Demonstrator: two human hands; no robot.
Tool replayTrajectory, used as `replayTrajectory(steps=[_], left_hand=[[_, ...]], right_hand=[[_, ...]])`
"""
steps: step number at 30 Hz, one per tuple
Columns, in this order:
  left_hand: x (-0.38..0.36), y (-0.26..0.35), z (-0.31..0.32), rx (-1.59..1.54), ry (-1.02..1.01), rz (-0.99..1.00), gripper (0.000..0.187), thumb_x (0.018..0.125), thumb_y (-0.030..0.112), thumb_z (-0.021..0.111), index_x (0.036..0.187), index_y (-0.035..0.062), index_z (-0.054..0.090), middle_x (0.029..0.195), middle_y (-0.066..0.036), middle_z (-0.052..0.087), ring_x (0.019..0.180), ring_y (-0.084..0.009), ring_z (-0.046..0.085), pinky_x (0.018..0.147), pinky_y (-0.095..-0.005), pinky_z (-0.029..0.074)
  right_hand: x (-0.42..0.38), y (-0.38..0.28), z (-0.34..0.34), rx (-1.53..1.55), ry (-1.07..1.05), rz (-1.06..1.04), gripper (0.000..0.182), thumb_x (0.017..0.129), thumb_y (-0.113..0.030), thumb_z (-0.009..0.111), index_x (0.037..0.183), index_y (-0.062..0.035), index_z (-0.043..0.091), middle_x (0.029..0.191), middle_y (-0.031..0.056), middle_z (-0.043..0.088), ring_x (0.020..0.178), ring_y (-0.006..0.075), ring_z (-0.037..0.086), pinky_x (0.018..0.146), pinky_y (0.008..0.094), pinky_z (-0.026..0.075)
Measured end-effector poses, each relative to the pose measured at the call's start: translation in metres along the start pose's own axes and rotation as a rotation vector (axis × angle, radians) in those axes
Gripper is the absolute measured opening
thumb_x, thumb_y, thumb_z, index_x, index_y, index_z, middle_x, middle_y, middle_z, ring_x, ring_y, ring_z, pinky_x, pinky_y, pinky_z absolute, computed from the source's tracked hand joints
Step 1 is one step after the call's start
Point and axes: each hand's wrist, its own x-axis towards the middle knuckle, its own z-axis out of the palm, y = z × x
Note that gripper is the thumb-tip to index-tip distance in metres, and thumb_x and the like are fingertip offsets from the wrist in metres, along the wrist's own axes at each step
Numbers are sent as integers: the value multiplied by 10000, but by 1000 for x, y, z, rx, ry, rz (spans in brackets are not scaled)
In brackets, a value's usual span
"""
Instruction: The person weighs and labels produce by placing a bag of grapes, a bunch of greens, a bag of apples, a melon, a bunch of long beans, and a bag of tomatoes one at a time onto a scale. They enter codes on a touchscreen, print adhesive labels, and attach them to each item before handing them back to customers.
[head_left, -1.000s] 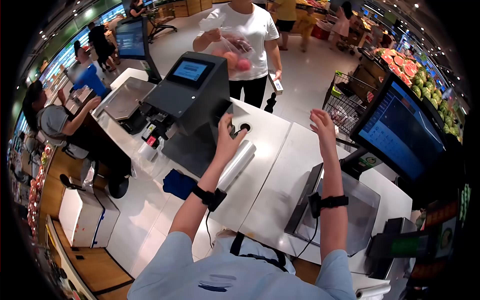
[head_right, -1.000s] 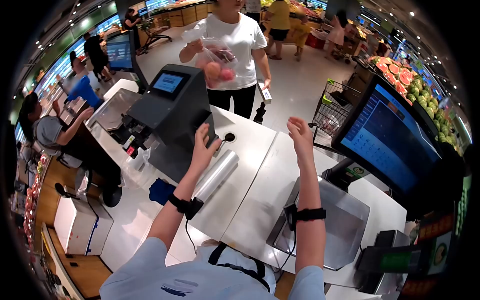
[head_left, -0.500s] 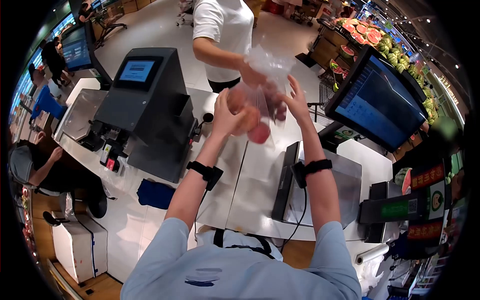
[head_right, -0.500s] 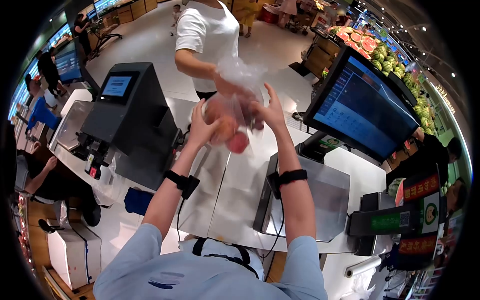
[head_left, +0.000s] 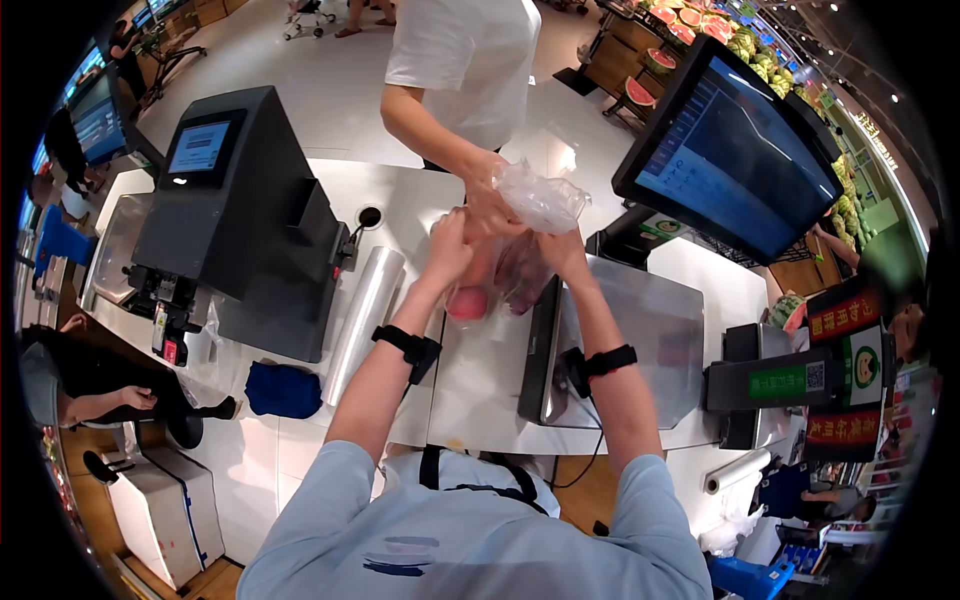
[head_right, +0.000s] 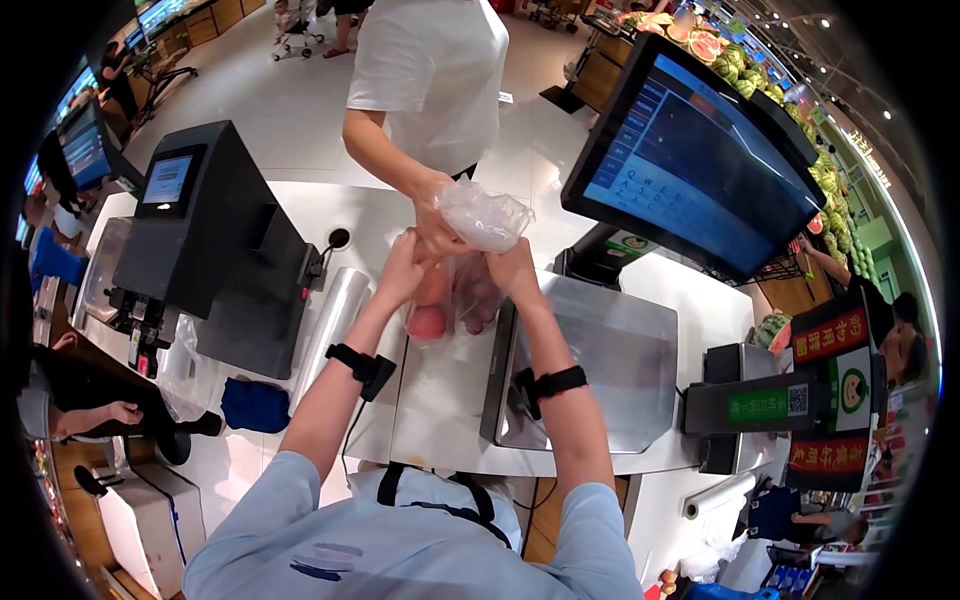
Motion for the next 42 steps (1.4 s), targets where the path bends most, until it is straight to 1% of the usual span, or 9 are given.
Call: replayTrajectory(steps=[5, 7, 9, 10, 17, 23, 30, 35, 42], left_hand=[[-5, -12, 4, 33, -141, 111, 277, 695, 46, 566, 954, -20, 494, 956, -203, 526, 915, -385, 485, 796, -440, 386], [-6, -5, 7, 41, -173, 114, 254, 703, 50, 562, 938, -22, 497, 956, -210, 528, 921, -386, 487, 793, -441, 387], [-9, -1, 12, 46, -215, 115, 232, 711, 54, 559, 922, -23, 501, 957, -217, 529, 928, -387, 489, 791, -442, 389], [-10, -2, 15, 42, -227, 65, 215, 720, 52, 550, 915, -26, 504, 940, -221, 534, 915, -390, 496, 784, -444, 391], [-19, 21, 24, 57, -202, -51, 151, 758, 67, 531, 872, -32, 535, 865, -231, 568, 852, -393, 532, 739, -456, 411], [-20, 28, 44, 190, -298, 0, 242, 761, 182, 523, 917, 6, 579, 842, -218, 583, 804, -377, 558, 724, -454, 433], [-25, 73, 31, 190, -114, 117, 542, 698, 191, 648, 1182, 54, 446, 1295, -154, 367, 1185, -316, 371, 961, -397, 338], [1, 169, -8, 151, -50, 224, 434, 719, 110, 630, 1120, 33, 483, 1276, -148, 394, 1131, -296, 444, 887, -378, 415], [20, 206, -2, 84, -125, 331, 332, 741, 83, 605, 1051, 34, 499, 1291, -138, 390, 954, -307, 546, 757, -368, 469]], right_hand=[[-40, -25, -29, -20, 81, 264, 208, 794, -104, 496, 922, 43, 570, 842, 274, 578, 804, 436, 544, 667, 447, 437], [-57, -25, -37, -28, 184, 199, 203, 794, -61, 476, 953, 35, 558, 786, 232, 597, 696, 366, 582, 613, 407, 437], [-75, -28, -52, 260, 230, 279, 174, 818, -12, 457, 949, 10, 568, 763, 57, 591, 670, 121, 506, 631, 246, 414], [-84, -25, -59, 237, 276, 217, 184, 834, -8, 446, 968, 2, 572, 857, 31, 601, 720, 108, 527, 652, 226, 417], [-167, -3, -118, 906, 642, 452, 211, 893, -85, 489, 1072, 22, 519, 962, 75, 588, 867, 122, 543, 779, 247, 432], [-203, 32, -168, 823, 826, 430, 270, 908, -114, 471, 1134, 34, 482, 1062, 89, 549, 916, 153, 533, 764, 277, 435], [-223, 54, -196, 580, 549, 653, 417, 837, -73, 505, 1230, 35, 414, 1175, 125, 513, 1062, 191, 495, 901, 295, 372], [-275, 50, -229, 428, 1053, 330, 518, 823, -57, 474, 1318, -30, 321, 1326, 119, 372, 1233, 212, 337, 1039, 331, 207], [-317, 57, -255, 441, 1260, 544, 402, 888, -77, 369, 1289, -72, 339, 1275, 101, 388, 1184, 163, 349, 991, 290, 254]])
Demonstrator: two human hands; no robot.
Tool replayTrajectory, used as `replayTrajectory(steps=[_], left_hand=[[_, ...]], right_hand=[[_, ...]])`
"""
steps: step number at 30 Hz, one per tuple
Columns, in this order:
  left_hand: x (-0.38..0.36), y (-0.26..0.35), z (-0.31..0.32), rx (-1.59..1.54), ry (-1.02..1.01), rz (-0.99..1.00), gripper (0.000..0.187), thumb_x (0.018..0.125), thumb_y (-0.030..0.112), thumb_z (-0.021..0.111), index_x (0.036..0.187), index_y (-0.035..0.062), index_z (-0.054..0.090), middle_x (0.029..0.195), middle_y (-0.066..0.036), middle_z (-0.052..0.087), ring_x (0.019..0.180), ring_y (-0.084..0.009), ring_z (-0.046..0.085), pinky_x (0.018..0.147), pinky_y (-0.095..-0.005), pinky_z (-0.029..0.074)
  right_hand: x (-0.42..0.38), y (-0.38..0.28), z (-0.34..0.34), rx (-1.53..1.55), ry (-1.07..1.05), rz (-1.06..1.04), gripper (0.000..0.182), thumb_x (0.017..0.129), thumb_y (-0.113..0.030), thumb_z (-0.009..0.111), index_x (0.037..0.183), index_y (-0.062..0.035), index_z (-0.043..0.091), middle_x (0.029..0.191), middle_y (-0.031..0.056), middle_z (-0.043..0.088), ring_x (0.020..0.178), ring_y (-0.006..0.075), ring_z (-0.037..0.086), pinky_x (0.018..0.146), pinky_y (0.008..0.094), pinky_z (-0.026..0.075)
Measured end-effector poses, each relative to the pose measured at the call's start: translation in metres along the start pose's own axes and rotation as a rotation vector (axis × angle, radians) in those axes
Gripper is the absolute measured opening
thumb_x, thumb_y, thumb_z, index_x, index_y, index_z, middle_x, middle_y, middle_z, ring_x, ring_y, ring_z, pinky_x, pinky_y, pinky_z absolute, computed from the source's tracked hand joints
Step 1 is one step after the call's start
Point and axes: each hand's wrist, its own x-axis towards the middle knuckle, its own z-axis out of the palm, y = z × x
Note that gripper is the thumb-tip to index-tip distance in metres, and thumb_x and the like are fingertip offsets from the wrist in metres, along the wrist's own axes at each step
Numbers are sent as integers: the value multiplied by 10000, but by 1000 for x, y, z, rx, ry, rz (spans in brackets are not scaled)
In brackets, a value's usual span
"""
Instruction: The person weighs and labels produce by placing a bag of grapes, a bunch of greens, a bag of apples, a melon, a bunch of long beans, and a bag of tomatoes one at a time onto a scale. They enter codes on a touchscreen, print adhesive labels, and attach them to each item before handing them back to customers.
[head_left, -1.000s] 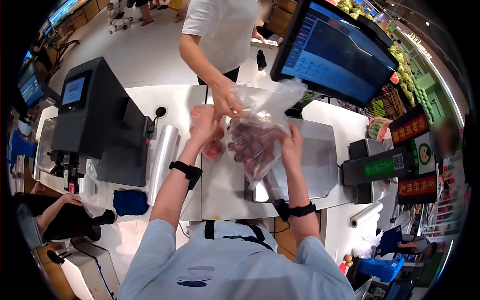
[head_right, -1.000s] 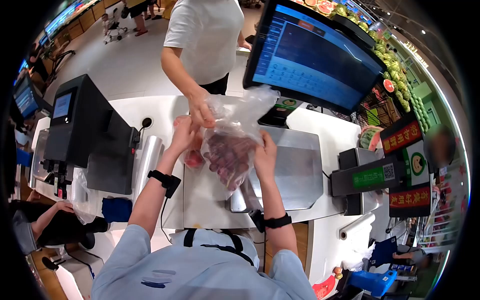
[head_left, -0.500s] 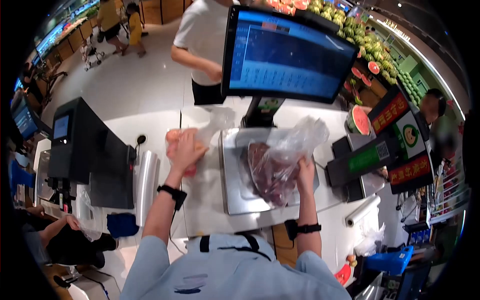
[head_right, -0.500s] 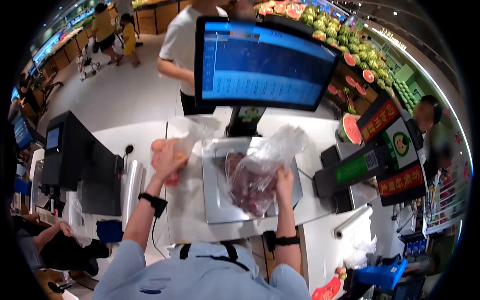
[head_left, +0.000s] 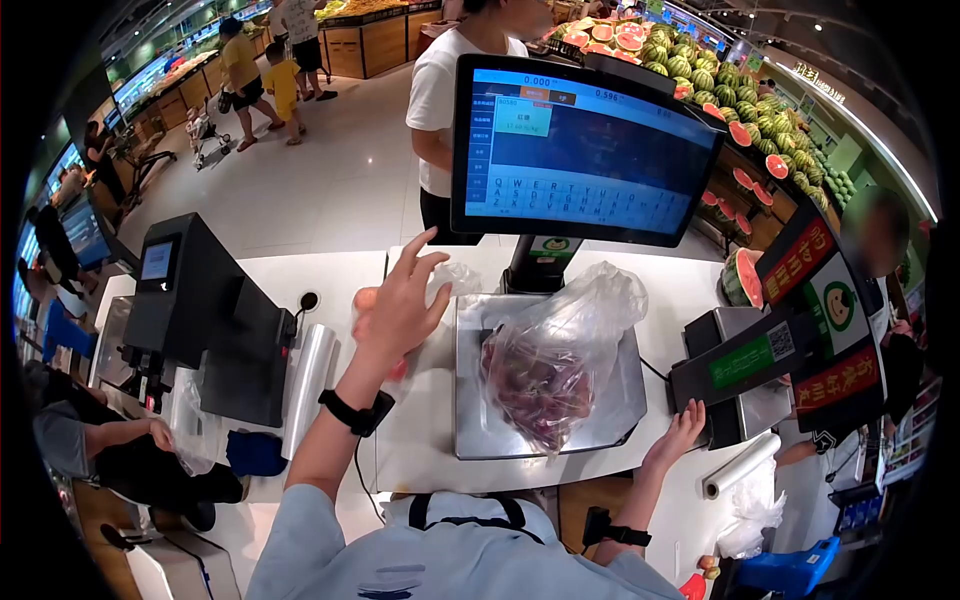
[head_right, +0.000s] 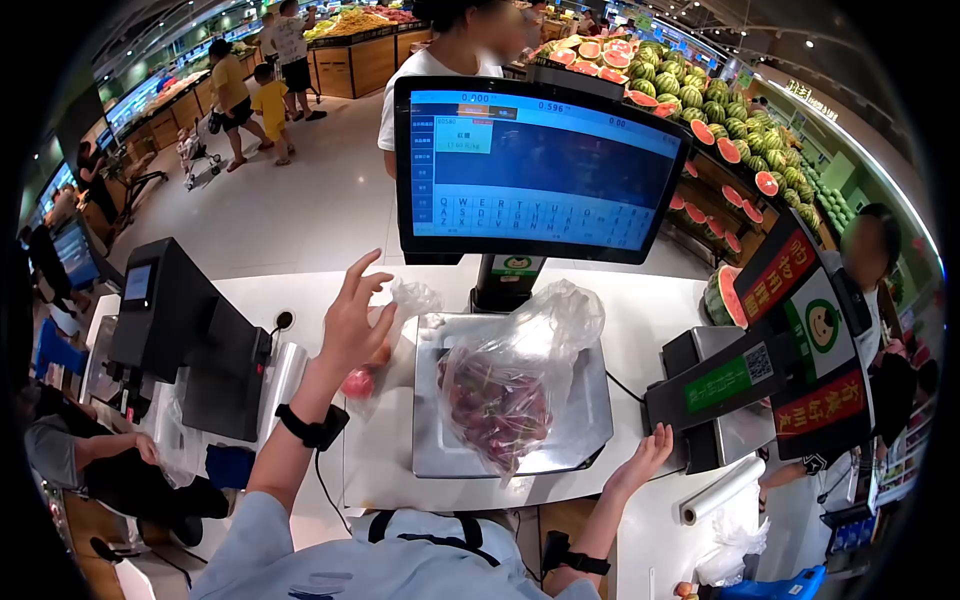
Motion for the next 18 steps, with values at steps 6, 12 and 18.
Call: replayTrajectory(steps=[6, 12, 18], left_hand=[[82, 40, 3, 279, 10, 229, 318, 750, 127, 609, 1031, 70, 471, 1344, -88, 368, 798, -229, 594, 563, -326, 486], [124, 41, 19, 475, -75, 232, 316, 773, 150, 590, 1026, 29, 444, 1371, -98, 328, 784, -262, 559, 671, -362, 479], [106, 58, 28, 211, -5, 172, 388, 789, 196, 606, 1094, 15, 449, 1311, -114, 394, 960, -290, 550, 745, -376, 465]], right_hand=[[-4, -4, -4, -9, 0, 8, 373, 903, -89, 346, 1275, -79, 346, 1271, 97, 387, 1184, 159, 346, 986, 290, 271], [-3, 6, -23, 1, 27, 46, 352, 907, -119, 363, 1257, -86, 367, 1260, 90, 401, 1188, 186, 357, 1010, 330, 263], [1, 16, -43, -18, 69, 82, 333, 879, -88, 435, 1211, -61, 428, 1221, 98, 437, 1148, 189, 399, 951, 310, 338]])
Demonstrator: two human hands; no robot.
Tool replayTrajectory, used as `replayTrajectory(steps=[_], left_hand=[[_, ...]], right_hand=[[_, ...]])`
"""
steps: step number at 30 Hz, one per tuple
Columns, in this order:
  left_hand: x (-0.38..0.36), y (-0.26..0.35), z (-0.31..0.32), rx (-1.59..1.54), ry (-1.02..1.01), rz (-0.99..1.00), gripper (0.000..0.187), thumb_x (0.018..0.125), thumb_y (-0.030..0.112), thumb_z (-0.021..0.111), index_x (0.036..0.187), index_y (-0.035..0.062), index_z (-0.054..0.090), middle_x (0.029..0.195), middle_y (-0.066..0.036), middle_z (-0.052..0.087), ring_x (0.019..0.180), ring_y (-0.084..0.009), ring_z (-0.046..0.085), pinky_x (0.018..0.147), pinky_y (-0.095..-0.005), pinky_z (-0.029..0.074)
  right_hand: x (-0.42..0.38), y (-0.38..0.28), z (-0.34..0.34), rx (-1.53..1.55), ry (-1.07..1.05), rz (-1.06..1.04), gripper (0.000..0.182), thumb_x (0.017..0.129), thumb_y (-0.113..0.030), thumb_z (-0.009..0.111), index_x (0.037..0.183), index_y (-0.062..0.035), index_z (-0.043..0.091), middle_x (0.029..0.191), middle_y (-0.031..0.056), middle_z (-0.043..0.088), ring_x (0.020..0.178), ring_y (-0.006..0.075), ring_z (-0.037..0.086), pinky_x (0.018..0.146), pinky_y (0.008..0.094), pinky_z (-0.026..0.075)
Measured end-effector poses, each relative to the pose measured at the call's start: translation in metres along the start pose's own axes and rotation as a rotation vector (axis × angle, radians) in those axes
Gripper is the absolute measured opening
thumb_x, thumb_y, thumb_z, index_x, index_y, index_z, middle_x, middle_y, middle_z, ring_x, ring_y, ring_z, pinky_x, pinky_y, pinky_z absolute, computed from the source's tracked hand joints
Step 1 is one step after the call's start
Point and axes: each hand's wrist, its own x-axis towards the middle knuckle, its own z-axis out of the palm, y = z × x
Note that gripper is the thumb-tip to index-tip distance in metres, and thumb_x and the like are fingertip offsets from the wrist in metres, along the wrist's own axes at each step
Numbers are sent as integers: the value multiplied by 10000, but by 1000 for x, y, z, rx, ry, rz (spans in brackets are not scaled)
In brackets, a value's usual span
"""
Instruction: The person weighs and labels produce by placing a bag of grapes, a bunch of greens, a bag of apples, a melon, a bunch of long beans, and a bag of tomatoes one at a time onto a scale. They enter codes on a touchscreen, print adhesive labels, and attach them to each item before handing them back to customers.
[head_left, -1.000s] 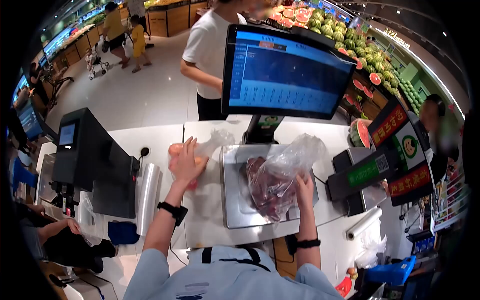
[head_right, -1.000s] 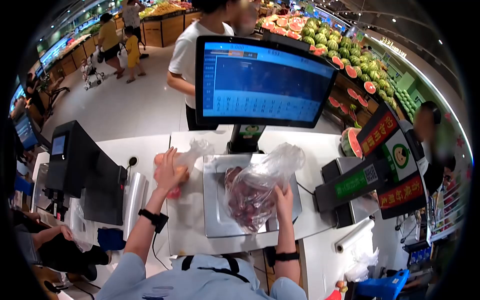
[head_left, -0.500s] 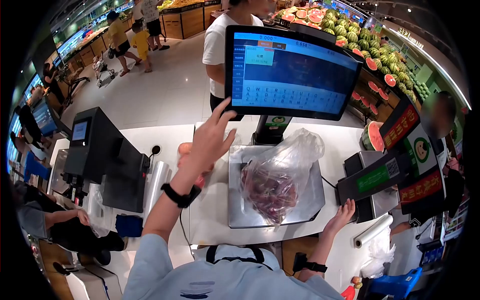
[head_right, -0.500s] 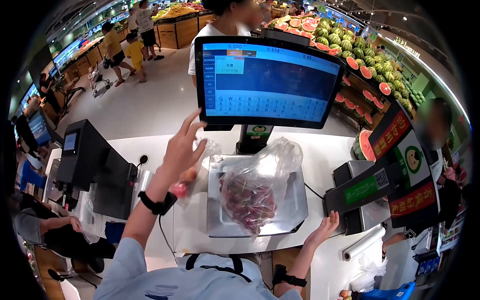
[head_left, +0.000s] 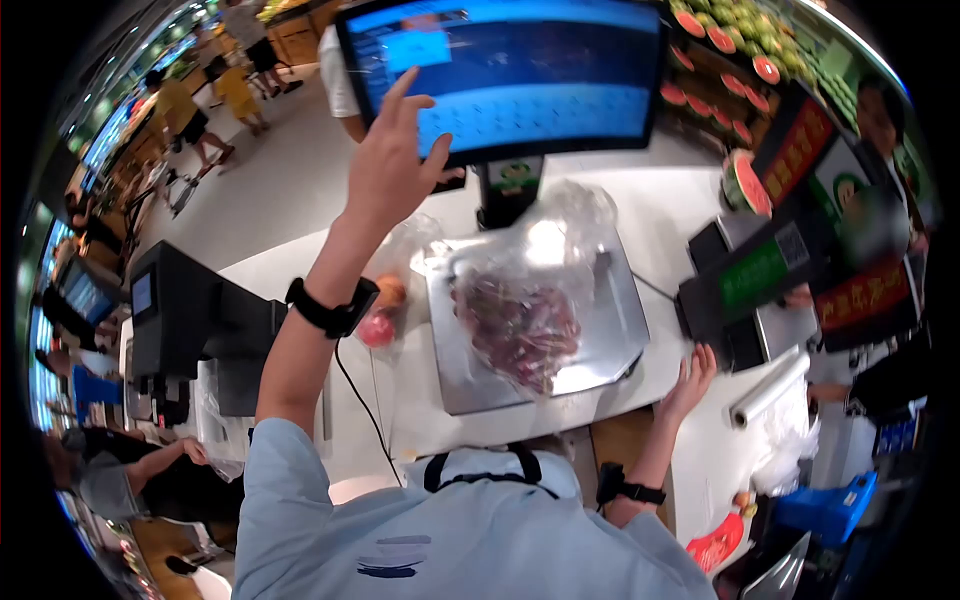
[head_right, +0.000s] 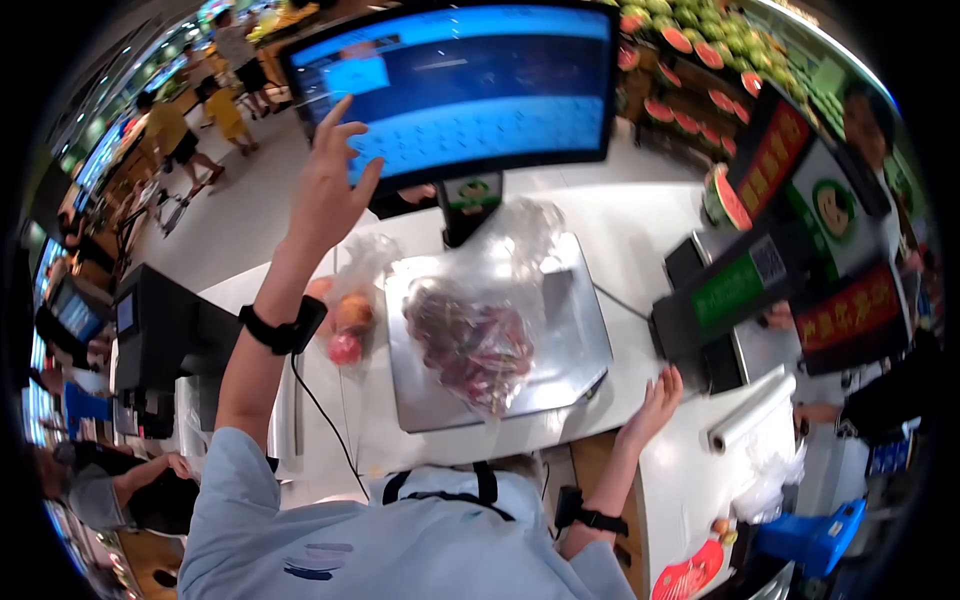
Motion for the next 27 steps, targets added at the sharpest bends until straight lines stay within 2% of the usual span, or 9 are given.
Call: replayTrajectory(steps=[2, 6, 9, 10, 14, 21, 23, 25, 27], left_hand=[[-23, 16, 15, -59, -175, -160, 570, 736, 371, 656, 1144, 25, 457, 1243, -99, 474, 965, -268, 563, 753, -364, 466], [-58, 48, 74, -235, -802, -369, 1127, 630, 553, 668, 1325, -140, 113, 1318, -335, 289, 1262, -366, 304, 1035, -351, 257], [-58, 67, 126, -309, -924, -349, 1186, 596, 563, 686, 1320, -153, 77, 1244, -326, 400, 1191, -342, 417, 968, -342, 345], [-64, 72, 139, -344, -874, -275, 982, 644, 479, 694, 1298, -114, 264, 1085, -244, 559, 1036, -294, 549, 879, -314, 415], [-69, 65, 162, -840, -1101, -199, 305, 805, 199, 577, 1028, -9, 587, 978, -96, 608, 817, -152, 568, 765, -266, 446], [-98, 68, 139, -904, -794, -629, 250, 873, 135, 470, 1080, 5, 521, 980, -75, 572, 865, -159, 570, 783, -281, 451], [-94, 88, 126, -1075, -558, -1106, 210, 882, 157, 450, 1005, -1, 515, 880, -75, 583, 865, -217, 571, 775, -335, 454], [-100, 68, 128, -1101, -538, -1146, 218, 882, 184, 441, 1009, 9, 472, 849, -77, 554, 876, -266, 562, 771, -378, 467], [-116, 40, 136, -1937, -619, -879, 278, 911, 264, 392, 1020, 23, 480, 795, -60, 510, 821, -210, 558, 823, -414, 471]], right_hand=[[4, 13, -16, -40, -19, -28, 311, 861, -61, 463, 1172, -42, 465, 1173, 100, 480, 1102, 179, 441, 918, 289, 367], [15, 44, -40, -268, -112, -80, 261, 838, -34, 482, 1097, -24, 515, 1044, 92, 567, 995, 170, 528, 879, 278, 399], [10, 58, -53, -416, -276, -46, 276, 816, -42, 507, 1092, -29, 516, 1013, 89, 590, 987, 174, 544, 872, 288, 405], [9, 62, -57, -483, -354, -48, 300, 804, -42, 520, 1104, -29, 508, 1026, 98, 593, 1001, 187, 545, 877, 295, 405], [0, 62, -55, -546, -586, 6, 409, 775, -54, 557, 1173, -29, 469, 1108, 132, 577, 1071, 227, 531, 916, 324, 391], [-4, 69, -41, -528, -616, -17, 344, 758, -84, 595, 1092, -24, 544, 1061, 119, 597, 1041, 242, 542, 893, 326, 405], [-4, 78, -41, -564, -578, -54, 312, 745, -81, 603, 1049, -25, 563, 984, 110, 618, 973, 240, 562, 853, 329, 419], [-4, 77, -40, -555, -558, -90, 302, 739, -79, 607, 1034, -25, 568, 960, 107, 621, 948, 239, 566, 839, 329, 423], [-6, 75, -39, -551, -539, -130, 292, 733, -77, 610, 1018, -25, 574, 935, 103, 625, 924, 239, 570, 825, 329, 427]])
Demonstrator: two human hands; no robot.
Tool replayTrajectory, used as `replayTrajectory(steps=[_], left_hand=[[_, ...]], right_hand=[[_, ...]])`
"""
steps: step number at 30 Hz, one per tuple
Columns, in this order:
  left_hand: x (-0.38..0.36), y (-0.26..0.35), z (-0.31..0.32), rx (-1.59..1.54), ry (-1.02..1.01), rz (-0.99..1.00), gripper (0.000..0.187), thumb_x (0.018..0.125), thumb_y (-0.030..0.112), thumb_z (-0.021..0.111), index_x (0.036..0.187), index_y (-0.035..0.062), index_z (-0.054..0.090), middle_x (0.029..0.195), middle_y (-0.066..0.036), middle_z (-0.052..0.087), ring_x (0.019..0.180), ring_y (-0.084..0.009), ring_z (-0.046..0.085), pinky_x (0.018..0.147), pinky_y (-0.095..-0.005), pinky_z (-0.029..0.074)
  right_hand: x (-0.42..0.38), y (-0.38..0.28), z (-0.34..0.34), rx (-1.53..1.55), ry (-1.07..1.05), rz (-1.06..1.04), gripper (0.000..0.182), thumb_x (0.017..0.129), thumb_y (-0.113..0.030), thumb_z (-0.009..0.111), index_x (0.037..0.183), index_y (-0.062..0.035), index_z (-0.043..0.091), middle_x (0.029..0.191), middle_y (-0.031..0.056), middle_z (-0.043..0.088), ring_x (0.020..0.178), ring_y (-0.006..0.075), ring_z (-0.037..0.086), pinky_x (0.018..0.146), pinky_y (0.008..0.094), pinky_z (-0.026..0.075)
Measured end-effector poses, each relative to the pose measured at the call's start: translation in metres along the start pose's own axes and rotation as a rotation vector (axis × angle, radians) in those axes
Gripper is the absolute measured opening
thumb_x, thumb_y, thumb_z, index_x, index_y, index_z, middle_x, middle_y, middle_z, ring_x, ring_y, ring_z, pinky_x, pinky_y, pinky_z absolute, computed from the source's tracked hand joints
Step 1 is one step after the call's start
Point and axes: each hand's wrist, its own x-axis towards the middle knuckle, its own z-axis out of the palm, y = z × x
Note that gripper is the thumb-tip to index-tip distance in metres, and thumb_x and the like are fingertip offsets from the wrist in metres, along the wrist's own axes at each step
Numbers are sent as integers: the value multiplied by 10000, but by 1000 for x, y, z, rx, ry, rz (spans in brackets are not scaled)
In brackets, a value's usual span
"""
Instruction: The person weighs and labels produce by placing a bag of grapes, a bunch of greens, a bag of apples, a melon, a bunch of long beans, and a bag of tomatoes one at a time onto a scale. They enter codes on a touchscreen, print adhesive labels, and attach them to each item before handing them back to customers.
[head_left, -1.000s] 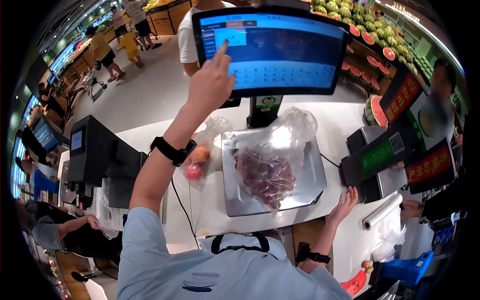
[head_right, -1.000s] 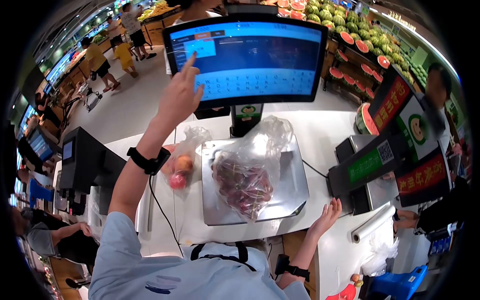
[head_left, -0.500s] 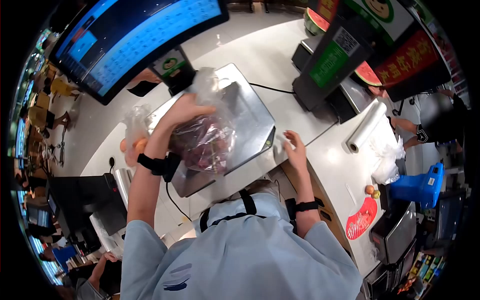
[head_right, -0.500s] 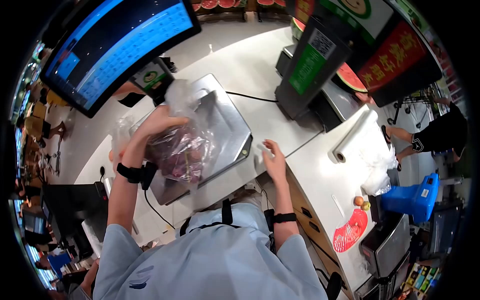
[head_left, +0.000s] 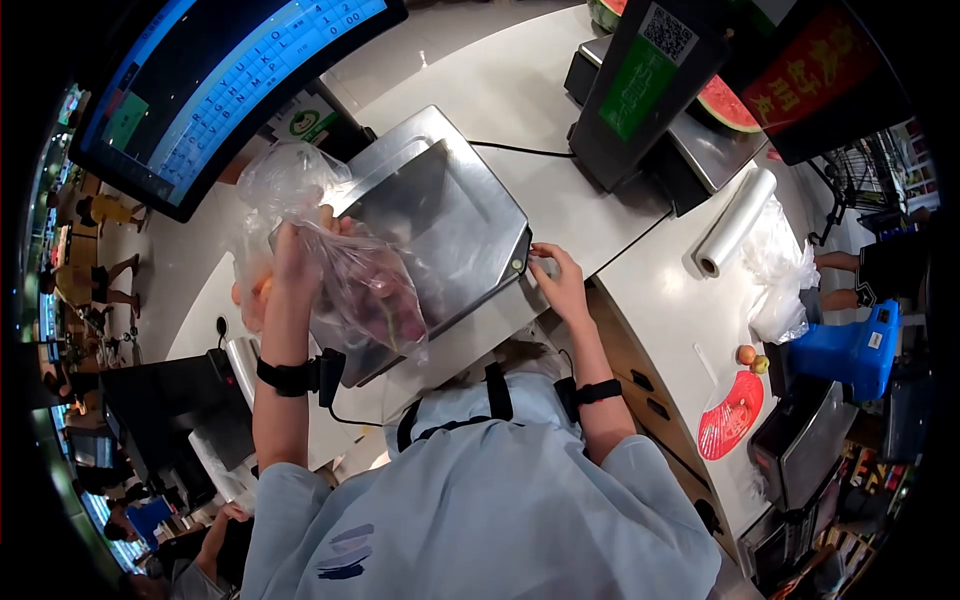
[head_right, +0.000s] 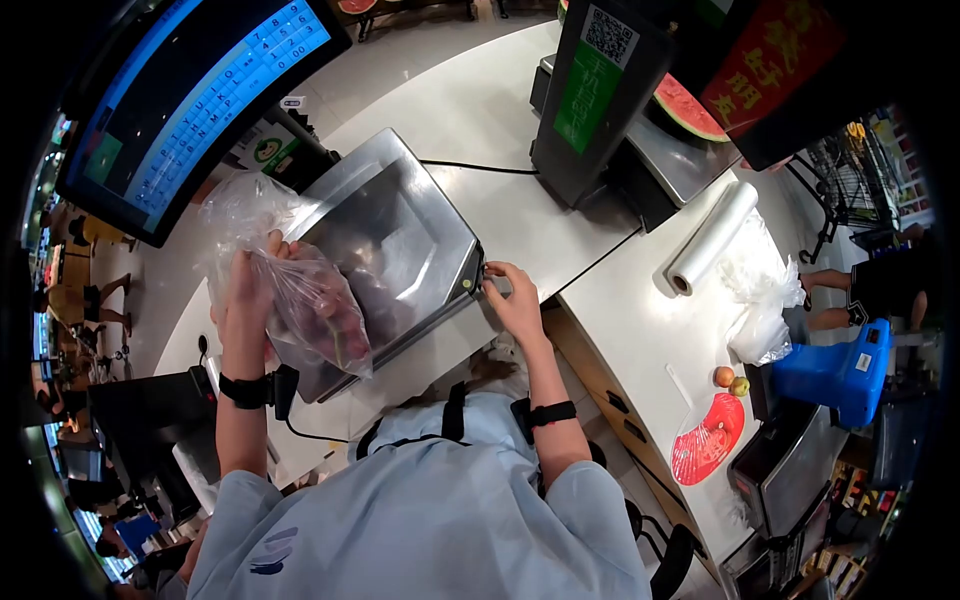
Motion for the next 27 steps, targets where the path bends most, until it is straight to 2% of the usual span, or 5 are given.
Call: replayTrajectory(steps=[4, 7, 12, 18, 27], left_hand=[[-9, 4, 30, 114, 544, 28, 334, 923, 276, 349, 1103, 18, 462, 829, -64, 511, 818, -219, 555, 842, -423, 457], [-11, 7, -9, 6, 238, 24, 349, 910, 291, 413, 1130, 24, 464, 924, -95, 561, 896, -294, 554, 822, -407, 464], [-14, 4, 1, -32, 349, -75, 360, 915, 248, 384, 1130, -31, 459, 1037, -148, 557, 943, -273, 557, 856, -386, 457], [0, -7, 22, -334, 414, -59, 317, 902, 124, 376, 1143, -73, 436, 1111, -189, 533, 979, -258, 555, 888, -348, 452], [12, -11, 0, -377, 267, -121, 351, 898, 90, 352, 1194, -99, 366, 1148, -213, 497, 1021, -297, 535, 879, -371, 463]], right_hand=[[-2, 2, -4, 32, 45, -5, 281, 731, -77, 615, 1004, -22, 576, 940, 110, 622, 917, 243, 575, 825, 325, 430], [-3, 0, -6, 58, 58, -10, 250, 734, -82, 618, 973, -18, 583, 928, 113, 621, 903, 243, 578, 816, 323, 432], [-6, -4, -20, -73, 57, 23, 121, 756, -93, 614, 816, 9, 591, 832, 100, 624, 827, 212, 575, 748, 301, 436], [-7, -71, -25, 948, 222, 297, 67, 797, -49, 608, 830, 7, 590, 743, 31, 589, 665, 73, 516, 630, 200, 410], [13, -133, 75, 653, -111, 244, 117, 763, -74, 664, 800, 15, 598, 725, -9, 553, 626, 50, 463, 553, 204, 359]])
